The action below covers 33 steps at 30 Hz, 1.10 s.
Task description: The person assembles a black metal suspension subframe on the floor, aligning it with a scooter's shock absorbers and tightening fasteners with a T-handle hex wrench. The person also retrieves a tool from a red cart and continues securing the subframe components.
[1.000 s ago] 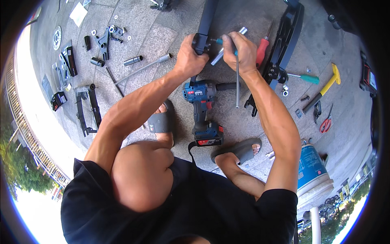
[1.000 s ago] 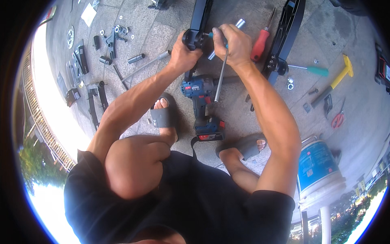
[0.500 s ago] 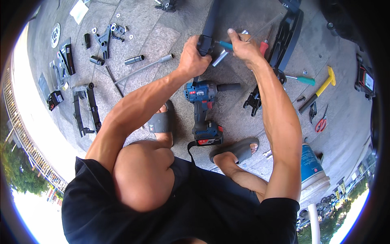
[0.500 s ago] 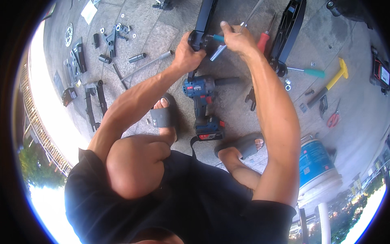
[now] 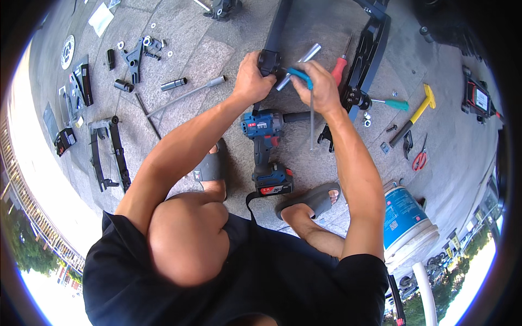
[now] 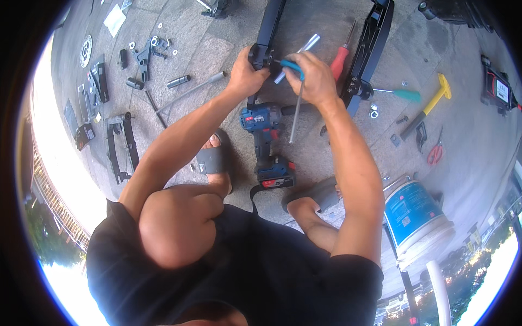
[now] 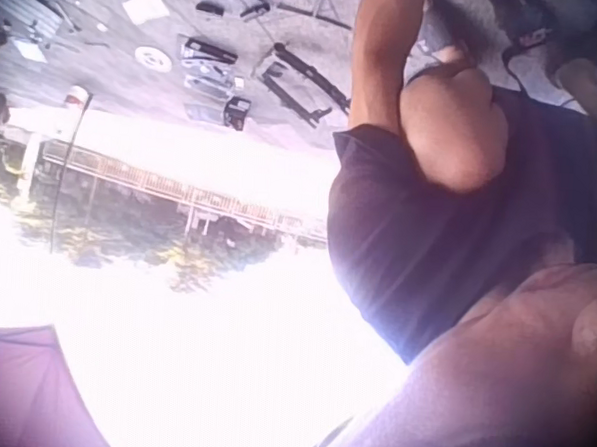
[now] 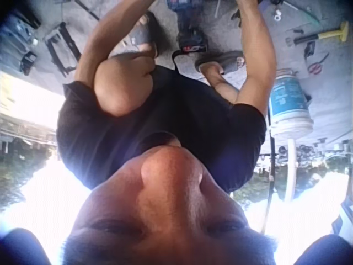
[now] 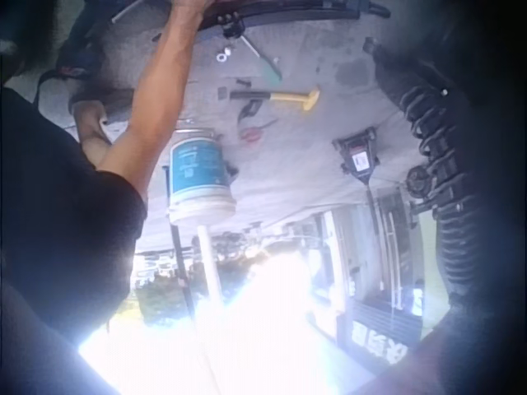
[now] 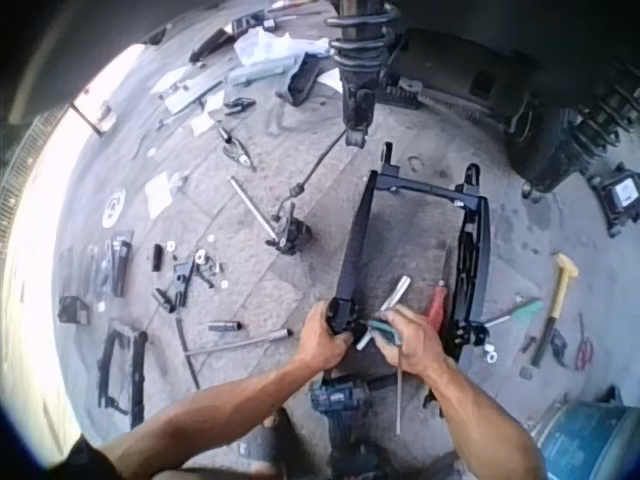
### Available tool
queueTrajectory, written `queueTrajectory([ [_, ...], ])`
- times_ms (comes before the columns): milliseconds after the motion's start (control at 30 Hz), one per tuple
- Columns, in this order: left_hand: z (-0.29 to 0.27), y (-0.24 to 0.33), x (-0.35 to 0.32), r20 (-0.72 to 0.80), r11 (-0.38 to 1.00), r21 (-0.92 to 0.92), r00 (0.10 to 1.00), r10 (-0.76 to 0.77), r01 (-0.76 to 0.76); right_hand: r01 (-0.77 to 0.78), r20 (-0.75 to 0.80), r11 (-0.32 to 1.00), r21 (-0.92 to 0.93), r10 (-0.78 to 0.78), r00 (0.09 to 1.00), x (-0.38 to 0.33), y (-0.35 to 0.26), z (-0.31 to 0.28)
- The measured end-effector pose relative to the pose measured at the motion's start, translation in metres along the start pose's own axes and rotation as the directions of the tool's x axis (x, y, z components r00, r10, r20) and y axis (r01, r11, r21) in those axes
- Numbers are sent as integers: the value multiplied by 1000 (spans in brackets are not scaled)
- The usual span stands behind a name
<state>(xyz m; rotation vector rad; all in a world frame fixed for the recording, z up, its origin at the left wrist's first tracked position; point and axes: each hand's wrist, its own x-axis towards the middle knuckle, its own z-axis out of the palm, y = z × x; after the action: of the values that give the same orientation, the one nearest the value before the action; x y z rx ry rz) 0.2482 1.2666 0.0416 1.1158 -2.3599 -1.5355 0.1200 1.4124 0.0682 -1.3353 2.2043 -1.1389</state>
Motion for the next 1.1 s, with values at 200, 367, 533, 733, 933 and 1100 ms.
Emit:
queueTrajectory([
  [200, 3, -6, 1, -5, 1000, -13, 1000, 22, -22, 32, -49, 999, -37, -34, 998, -4, -4, 10],
  [367, 3, -4, 1, -12, 999, -32, 1000, 10, -11, 162, -58, 978, -135, -171, 984, -6, -2, 12],
  [533, 1, 0, 1, -11, 1000, -16, 1000, 9, -9, 186, -29, 970, -158, -193, 981, -3, -1, 12],
  [733, 0, 2, 0, -9, 998, -55, 1000, -1, 0, 28, 29, 993, 114, -31, 999, 7, 3, 10],
  [933, 0, 5, 0, -16, 999, -17, 999, 35, -35, 143, -9, 985, -100, -145, 989, 9, 3, 14],
  [1100, 0, 10, -2, -44, 999, -16, 998, 45, -46, -160, -150, 987, -20, 155, 976, 4, -6, 25],
])
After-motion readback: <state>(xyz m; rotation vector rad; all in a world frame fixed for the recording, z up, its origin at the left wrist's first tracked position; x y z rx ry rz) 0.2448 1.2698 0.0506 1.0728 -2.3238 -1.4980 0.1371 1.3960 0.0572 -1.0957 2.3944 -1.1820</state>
